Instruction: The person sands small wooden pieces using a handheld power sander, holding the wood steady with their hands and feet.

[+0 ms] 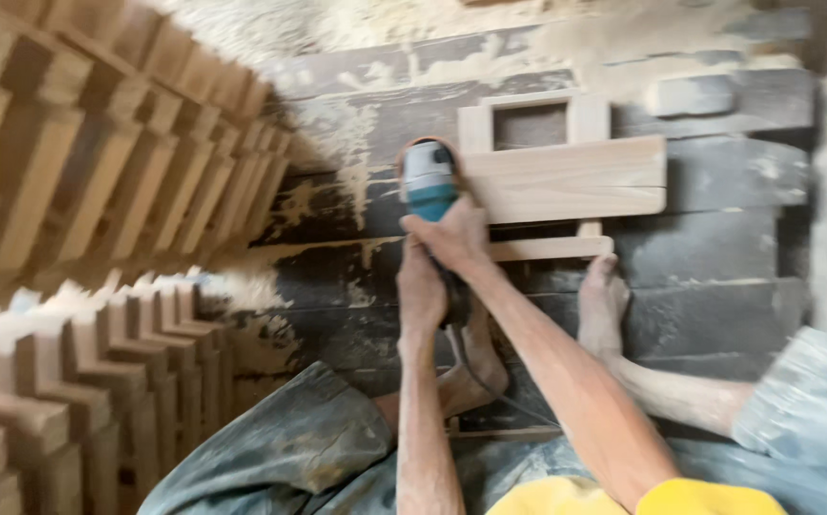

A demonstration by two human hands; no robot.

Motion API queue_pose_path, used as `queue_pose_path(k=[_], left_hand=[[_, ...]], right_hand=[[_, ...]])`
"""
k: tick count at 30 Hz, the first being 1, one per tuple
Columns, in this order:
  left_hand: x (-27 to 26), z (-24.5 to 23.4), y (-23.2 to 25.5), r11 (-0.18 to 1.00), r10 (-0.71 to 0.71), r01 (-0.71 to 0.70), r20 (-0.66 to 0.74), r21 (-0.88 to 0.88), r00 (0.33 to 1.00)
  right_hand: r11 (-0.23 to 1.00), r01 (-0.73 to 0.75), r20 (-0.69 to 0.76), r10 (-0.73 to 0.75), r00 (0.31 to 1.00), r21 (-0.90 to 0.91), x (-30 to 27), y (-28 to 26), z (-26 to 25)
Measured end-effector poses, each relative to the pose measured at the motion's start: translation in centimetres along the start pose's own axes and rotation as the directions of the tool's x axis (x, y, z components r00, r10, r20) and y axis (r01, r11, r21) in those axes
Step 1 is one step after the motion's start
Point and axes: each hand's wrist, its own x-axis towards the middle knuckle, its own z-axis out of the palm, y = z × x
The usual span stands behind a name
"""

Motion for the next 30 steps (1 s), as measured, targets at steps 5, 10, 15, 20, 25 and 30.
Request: queue_pose_path(k=[5, 10, 15, 20, 25, 30], left_hand=[[-0.6, 3.1, 0.9, 0.995, -0.002, -0.003, 0.05, 0.097, 0.999], [-1.3, 13.5, 0.4, 0.964, 0.112, -0.157, 0.21, 0.213, 0.971], [0.5, 28.9, -1.2, 0.706, 0.489, -0.624, 0.408, 0.334, 0.771], [1.5, 29.0, 6.2, 0.868, 0.274, -0.405, 0.405, 0.286, 0.872], [16.6, 25.2, 4.7, 0.435, 0.817, -0.596, -0.018, 0.675, 0.576], [29.6, 23.5, -0.5, 0.134, 0.879, -0.508, 0.134, 0.851, 0.457]], right_hand=[[0.994, -0.109, 0.029, 0.108, 0.994, 0.024, 0.8, 0.6, -3.4], [0.992, -0.094, -0.07, 0.099, 0.993, 0.079, 4.1, 7.1, -10.6], [0.973, -0.219, -0.403, 0.23, 0.886, 0.075, 5.8, 12.6, -22.1], [0.906, -0.247, -0.495, 0.398, 0.773, 0.343, 4.9, 12.7, -27.8], [0.745, -0.147, -0.406, 0.505, 0.762, 0.65, 3.8, 11.9, -28.4], [0.755, -0.156, -0.454, 0.531, 0.716, 0.636, 4.6, 12.8, -28.5]])
